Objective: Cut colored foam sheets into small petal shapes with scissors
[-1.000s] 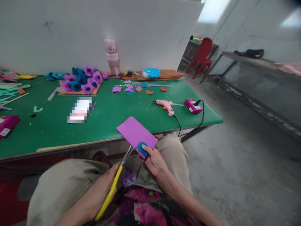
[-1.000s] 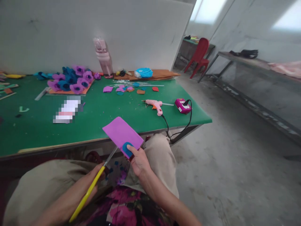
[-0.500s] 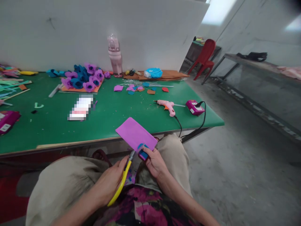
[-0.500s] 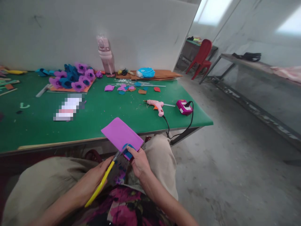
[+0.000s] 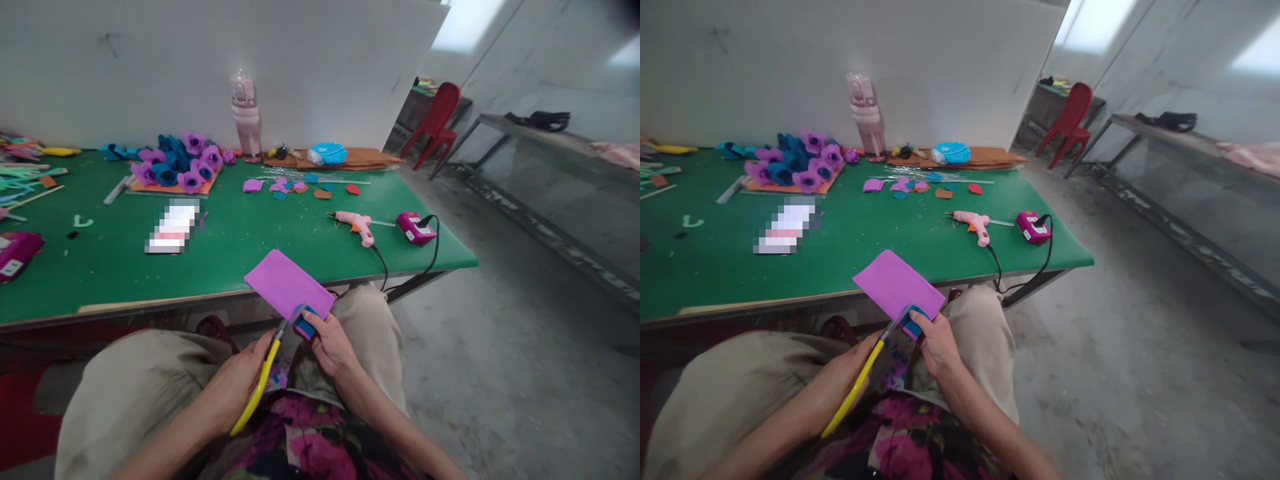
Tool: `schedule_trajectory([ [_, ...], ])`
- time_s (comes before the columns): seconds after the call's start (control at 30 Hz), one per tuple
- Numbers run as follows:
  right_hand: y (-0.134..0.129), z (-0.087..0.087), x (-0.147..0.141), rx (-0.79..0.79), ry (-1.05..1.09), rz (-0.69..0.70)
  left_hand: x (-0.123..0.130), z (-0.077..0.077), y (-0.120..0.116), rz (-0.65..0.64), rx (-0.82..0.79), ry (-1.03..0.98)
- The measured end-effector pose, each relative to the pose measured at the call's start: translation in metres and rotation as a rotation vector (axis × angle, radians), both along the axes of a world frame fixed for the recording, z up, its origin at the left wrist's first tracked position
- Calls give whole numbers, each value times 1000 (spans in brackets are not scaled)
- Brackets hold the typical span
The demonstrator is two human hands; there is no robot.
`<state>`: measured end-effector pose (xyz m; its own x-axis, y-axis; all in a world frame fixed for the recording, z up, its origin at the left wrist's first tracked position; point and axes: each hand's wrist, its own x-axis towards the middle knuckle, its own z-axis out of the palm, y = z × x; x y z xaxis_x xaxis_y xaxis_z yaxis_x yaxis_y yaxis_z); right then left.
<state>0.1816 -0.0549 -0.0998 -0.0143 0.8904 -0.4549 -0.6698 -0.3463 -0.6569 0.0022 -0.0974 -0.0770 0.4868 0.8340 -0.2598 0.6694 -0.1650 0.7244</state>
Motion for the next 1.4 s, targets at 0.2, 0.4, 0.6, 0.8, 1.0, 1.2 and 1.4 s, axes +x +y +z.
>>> schedule_trajectory([
  [0.2, -1, 0, 0, 5, -13, 20, 2, 1, -2, 11, -3, -25],
  [0.4, 0, 1, 0, 14, 5, 22, 2, 0, -5, 19, 4, 10],
  [0.6, -1, 2, 1, 16, 5, 29, 2, 2, -6, 1, 2, 24],
  [0.8, -1, 1, 1, 20, -10, 39, 1, 4, -6, -4, -10, 36],
  [1.0, -1, 0, 3, 15, -20, 45, -2, 2, -7, -23, 10, 52],
  [1.2, -2, -1, 3, 23, -15, 57, -1, 6, -8, -3, -13, 56],
  [1.4, -2, 0, 4, 45, -27, 75, -4, 15, -6, -21, -66, 46],
])
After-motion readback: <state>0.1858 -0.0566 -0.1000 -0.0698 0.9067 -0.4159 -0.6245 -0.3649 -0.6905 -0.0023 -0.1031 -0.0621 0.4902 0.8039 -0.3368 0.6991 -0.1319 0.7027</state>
